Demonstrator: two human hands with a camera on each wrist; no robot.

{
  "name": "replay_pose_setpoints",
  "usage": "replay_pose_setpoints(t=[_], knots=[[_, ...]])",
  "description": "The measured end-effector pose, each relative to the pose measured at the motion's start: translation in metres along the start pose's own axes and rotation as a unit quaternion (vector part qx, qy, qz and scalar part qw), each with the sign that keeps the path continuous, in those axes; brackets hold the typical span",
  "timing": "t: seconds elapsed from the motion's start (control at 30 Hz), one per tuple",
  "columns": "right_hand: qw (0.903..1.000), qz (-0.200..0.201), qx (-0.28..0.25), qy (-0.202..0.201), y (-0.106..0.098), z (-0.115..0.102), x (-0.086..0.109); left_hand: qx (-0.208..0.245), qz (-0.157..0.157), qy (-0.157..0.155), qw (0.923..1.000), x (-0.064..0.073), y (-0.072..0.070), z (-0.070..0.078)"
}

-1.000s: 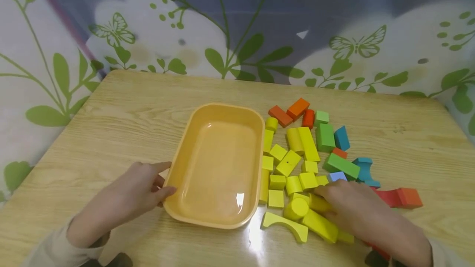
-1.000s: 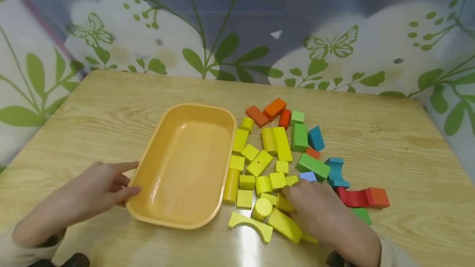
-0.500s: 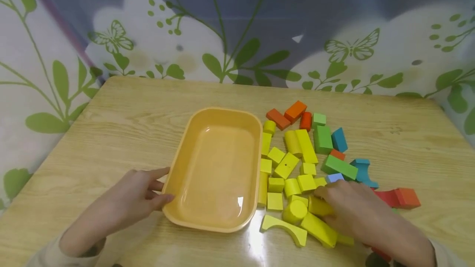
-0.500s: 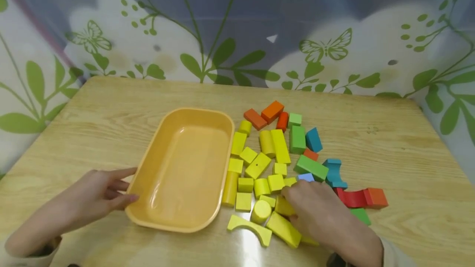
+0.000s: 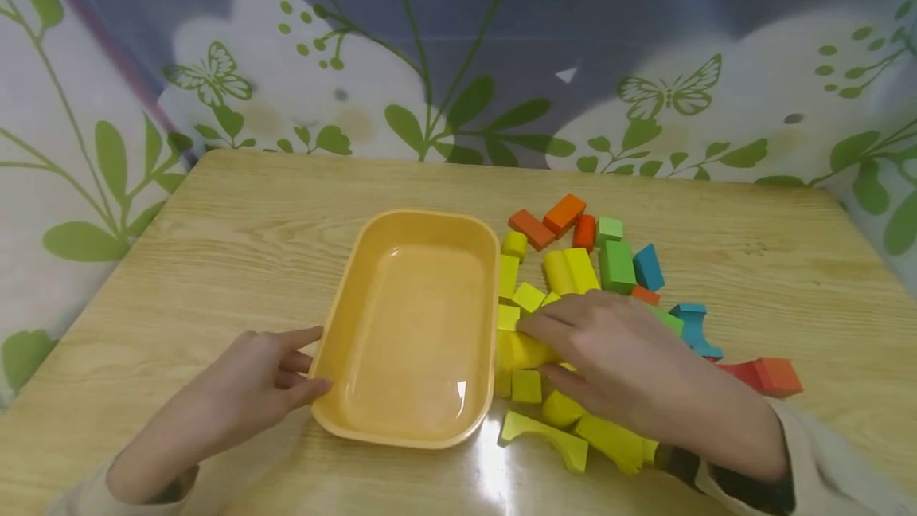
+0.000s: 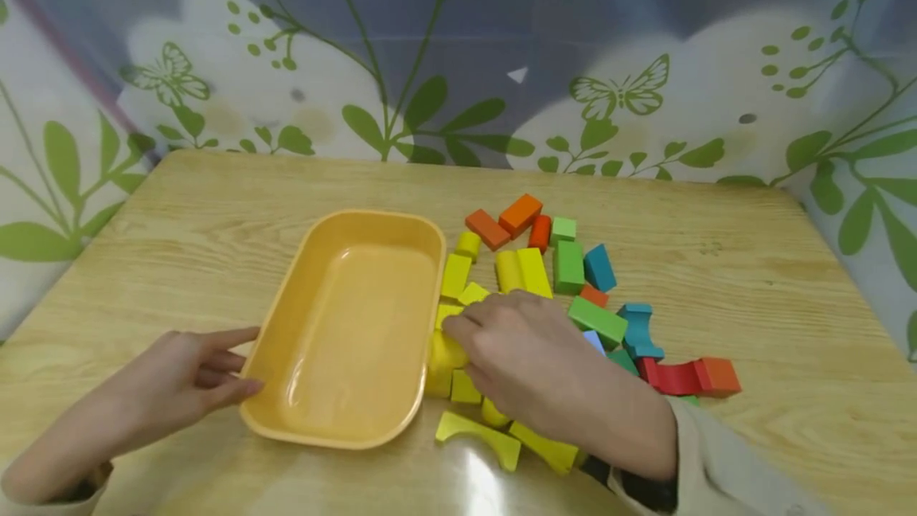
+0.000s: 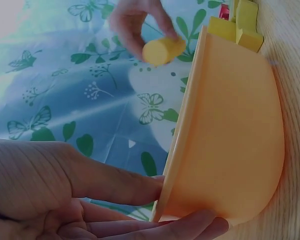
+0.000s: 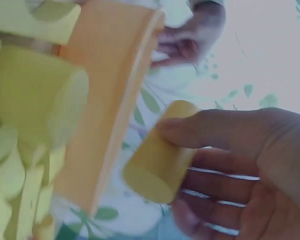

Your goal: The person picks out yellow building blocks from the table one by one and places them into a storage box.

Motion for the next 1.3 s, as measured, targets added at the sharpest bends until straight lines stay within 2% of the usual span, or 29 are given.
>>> replay_pose_setpoints(t=[0.13,0.27,0.33,0.5,0.57,0.73,0.83,1.03,1.13,1.3], knots=[[0.9968,0.005,0.014,-0.079,0.011,-0.019,-0.021,0.007,0.005,0.002,1.0,0.001,0.001,-0.001],[0.9886,-0.012,0.038,-0.145,0.03,-0.032,-0.036,0.012,0.008,0.006,0.9999,0.0,0.003,-0.001],[0.9851,-0.029,0.031,-0.167,0.038,-0.036,-0.041,0.011,0.007,0.01,0.9999,-0.001,0.003,-0.002],[0.977,-0.098,-0.007,-0.189,0.052,-0.045,-0.052,0.007,-0.005,-0.001,1.0,-0.004,0.001,-0.004],[0.9739,-0.114,-0.013,-0.196,0.057,-0.048,-0.056,0.009,-0.011,-0.008,0.9999,-0.005,0.0,-0.005],[0.9668,-0.121,-0.041,-0.221,0.067,-0.05,-0.063,0.048,-0.026,-0.016,0.9984,-0.003,0.0,-0.008],[0.9649,-0.108,-0.065,-0.231,0.069,-0.05,-0.062,0.067,-0.031,-0.019,0.997,-0.003,0.0,-0.009],[0.971,-0.015,-0.096,-0.218,0.059,-0.037,-0.041,0.073,-0.042,-0.01,0.9964,-0.003,-0.001,-0.008],[0.9753,0.012,-0.121,-0.184,0.05,-0.022,-0.023,0.077,-0.049,-0.006,0.9958,-0.004,-0.003,-0.007],[0.9852,0.017,-0.139,-0.099,0.039,0.005,0.01,0.081,-0.06,-0.013,0.9948,-0.005,-0.005,-0.006]])
Point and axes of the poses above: each hand's wrist, its own x-axis away from the middle knuckle, its own y-axis out of the palm, z = x × y, the point moved 1 cm from there along -x, towards the middle knuckle, and after that the axes turned 11 degrees about y, right-handed, at the moved point
